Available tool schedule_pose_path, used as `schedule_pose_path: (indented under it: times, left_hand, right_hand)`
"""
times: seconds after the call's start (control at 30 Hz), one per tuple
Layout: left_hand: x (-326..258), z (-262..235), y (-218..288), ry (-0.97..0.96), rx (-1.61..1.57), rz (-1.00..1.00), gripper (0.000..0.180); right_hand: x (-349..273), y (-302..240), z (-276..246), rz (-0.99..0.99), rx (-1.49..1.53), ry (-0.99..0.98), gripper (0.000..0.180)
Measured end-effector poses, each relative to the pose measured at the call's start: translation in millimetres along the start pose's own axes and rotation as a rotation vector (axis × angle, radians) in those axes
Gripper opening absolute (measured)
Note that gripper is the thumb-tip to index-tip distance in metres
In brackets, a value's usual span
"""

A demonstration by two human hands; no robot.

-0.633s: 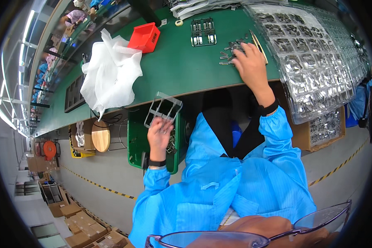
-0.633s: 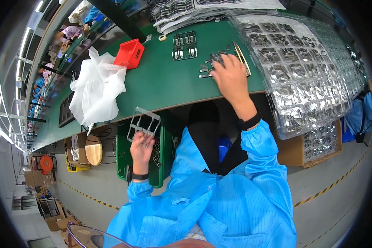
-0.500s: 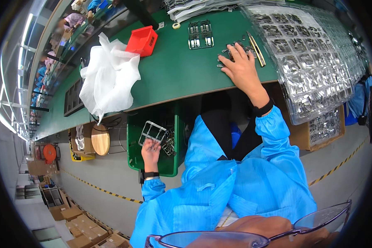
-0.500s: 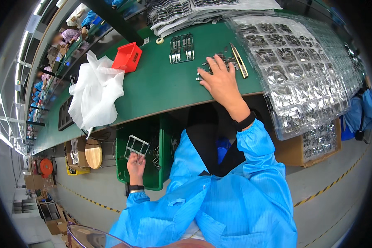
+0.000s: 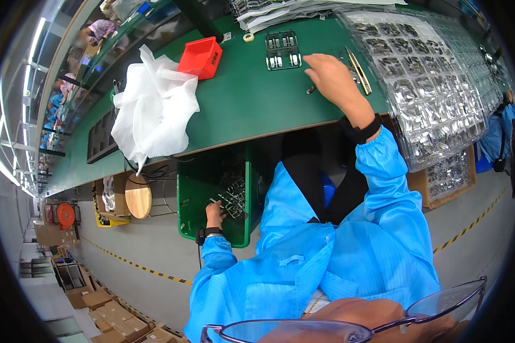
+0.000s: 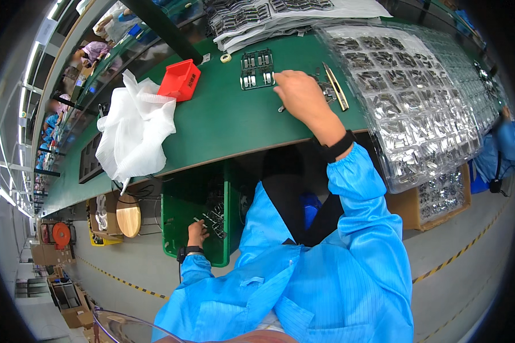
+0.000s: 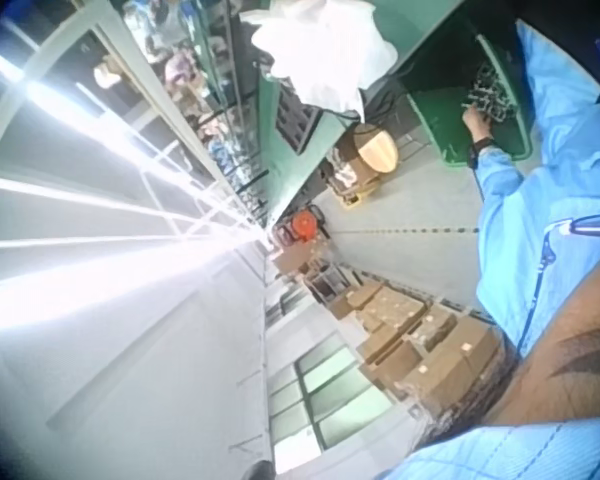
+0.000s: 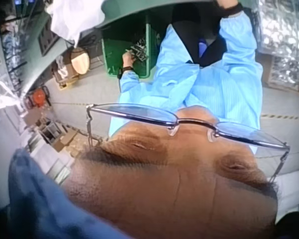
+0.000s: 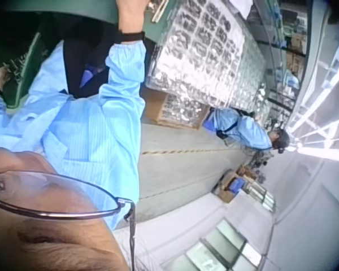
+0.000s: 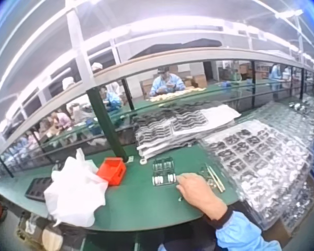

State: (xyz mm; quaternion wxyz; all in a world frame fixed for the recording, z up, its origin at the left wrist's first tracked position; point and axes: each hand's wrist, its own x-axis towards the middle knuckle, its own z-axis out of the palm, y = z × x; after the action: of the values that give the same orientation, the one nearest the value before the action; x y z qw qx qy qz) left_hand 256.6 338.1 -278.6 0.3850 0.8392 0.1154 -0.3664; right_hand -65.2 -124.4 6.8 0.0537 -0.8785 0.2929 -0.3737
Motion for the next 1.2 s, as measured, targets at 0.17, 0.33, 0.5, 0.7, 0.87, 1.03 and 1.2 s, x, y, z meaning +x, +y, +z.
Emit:
schedule_pose_path:
  times: [0.17,0.33,0.5,0.7,0.87,1.03,1.2]
  left_hand:
    - [-36.9,24.2,30.7,0.236,0.178,0.501,0.033]
    - [-152.0,35.1,100.4,-0.406,-0.086,0.525,0.017]
    - [-251.8,57.5,172.6,-0.565,0.001,1.074,0.011]
    - [-269.0,116.6,266.8,-0.136,0.233,1.5,0.044]
    - [-270.7,159.4,305.6,0.269,0.474,1.804,0.074]
    - [-259.6,177.5,327.4,0.052,0.481,1.857,0.057]
    - [-281.0,184.0,314.7,-0.761,-0.275,1.17,0.021]
  right_hand:
    - [37.3,-15.8,23.8,0.116,-0.125,-0.277,0.034]
    - [50.9,-7.6,40.7,0.038,-0.246,-0.344,0.015]
    - [45.9,-2.4,49.0,-0.069,-0.144,-0.222,0.012]
    - [45.5,-13.7,33.2,0.108,0.17,-0.258,0.013]
    - [45.3,-31.6,-12.5,0.346,0.569,-0.377,0.019]
    - [35.2,-46.1,-56.9,0.473,0.959,-0.506,0.023]
    - [19.7,-39.5,-73.0,0.452,1.041,-0.207,0.033]
